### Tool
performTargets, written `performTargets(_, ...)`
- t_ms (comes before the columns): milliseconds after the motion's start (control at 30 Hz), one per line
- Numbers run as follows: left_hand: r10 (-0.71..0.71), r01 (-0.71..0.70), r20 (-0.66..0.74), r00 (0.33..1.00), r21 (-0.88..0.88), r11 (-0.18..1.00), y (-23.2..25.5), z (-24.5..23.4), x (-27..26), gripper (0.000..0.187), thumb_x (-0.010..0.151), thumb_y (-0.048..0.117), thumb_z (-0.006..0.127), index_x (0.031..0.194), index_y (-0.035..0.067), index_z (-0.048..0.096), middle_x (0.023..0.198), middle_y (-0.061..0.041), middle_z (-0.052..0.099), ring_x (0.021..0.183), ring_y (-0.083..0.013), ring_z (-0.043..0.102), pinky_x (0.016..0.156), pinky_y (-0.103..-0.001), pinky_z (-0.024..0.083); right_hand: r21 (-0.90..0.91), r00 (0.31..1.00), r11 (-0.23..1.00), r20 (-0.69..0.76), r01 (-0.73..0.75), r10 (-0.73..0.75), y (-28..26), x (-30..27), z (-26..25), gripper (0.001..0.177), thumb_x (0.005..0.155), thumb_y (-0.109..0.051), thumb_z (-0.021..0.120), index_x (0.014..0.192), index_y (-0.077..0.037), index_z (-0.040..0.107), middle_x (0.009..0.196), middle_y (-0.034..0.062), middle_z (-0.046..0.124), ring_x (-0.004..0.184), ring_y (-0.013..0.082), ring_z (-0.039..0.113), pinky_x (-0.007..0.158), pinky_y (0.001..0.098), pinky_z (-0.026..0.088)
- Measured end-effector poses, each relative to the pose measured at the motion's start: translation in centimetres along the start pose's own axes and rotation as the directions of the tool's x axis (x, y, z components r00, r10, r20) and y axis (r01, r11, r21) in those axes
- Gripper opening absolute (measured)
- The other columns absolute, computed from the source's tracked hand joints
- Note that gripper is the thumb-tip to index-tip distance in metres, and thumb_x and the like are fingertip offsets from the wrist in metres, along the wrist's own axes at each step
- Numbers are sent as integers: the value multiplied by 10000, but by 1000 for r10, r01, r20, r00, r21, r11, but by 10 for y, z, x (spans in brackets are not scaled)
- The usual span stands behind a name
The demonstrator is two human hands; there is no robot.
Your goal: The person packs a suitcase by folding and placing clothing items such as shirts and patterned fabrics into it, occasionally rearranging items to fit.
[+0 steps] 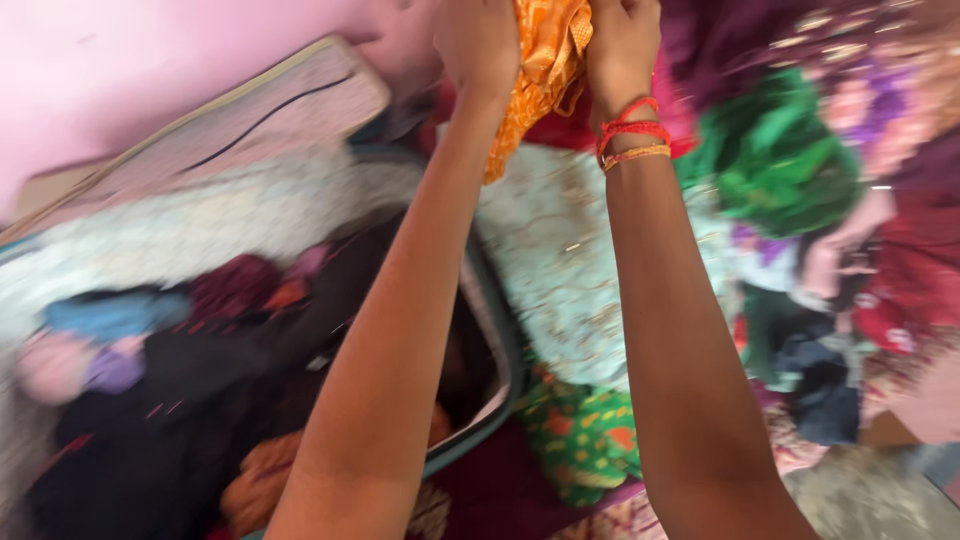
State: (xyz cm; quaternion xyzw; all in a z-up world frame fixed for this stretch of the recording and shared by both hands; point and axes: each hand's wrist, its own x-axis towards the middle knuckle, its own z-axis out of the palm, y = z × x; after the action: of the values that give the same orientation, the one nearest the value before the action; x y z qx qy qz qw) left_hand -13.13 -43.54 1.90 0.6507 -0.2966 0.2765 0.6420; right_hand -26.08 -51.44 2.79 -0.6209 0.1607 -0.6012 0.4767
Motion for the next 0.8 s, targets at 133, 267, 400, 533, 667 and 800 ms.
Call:
performTargets(133,-90,76,151,984,96,992,66,63,-15,380,990,352,549,898,-2,656,939,-252,700,906,-466,675,786,-533,553,-595,978,797,-79,108,-192,-5,59,-73,308,961,-288,741,980,11,671,908,142,712,867,337,671,788,422,510)
performTargets(267,79,-78,99,992,-14,997,105,97,-29,330,957,337,611,951,9,650,992,-253,680,906,-465,674,788,-541,540,-755,840,550,0,356,-543,5,100,-116,229,777,-178,799,823,13,680,921,246,660,889,436,640,790,503,517)
performTargets(400,155,-159,96,983,26,987,115,118,-46,393,994,380,633,1167,36,552,1143,-266,587,930,-468,669,780,-523,546,-692,902,661,-34,289,-430,23,117,-130,224,939,-184,715,1015,18,652,1055,223,685,1047,426,650,978,510,527)
performTargets(533,131,-158,210,969,120,980,104,123,-61,344,1064,321,569,1340,119,535,1372,-241,510,1142,-428,626,909,-550,536,-886,867,341,120,313,-484,43,90,-98,524,1010,-427,559,1361,-39,592,1361,182,600,1306,411,470,1126,649,257)
performTargets(667,0,-180,392,920,421,889,77,109,-79,540,933,456,581,1412,213,521,1463,-156,435,1288,-426,431,1004,-650,348,-903,938,297,238,309,-253,47,62,-92,541,991,-415,471,1438,-128,576,1525,169,484,1460,377,326,1207,603,147)
performTargets(800,156,-343,380,912,493,800,43,114,-89,572,1062,471,472,1567,206,432,1650,-109,330,1536,-357,204,1184,-689,14,-942,933,128,278,311,-227,53,53,-83,562,1000,-403,436,1504,-173,531,1591,146,430,1520,365,263,1252,587,70)
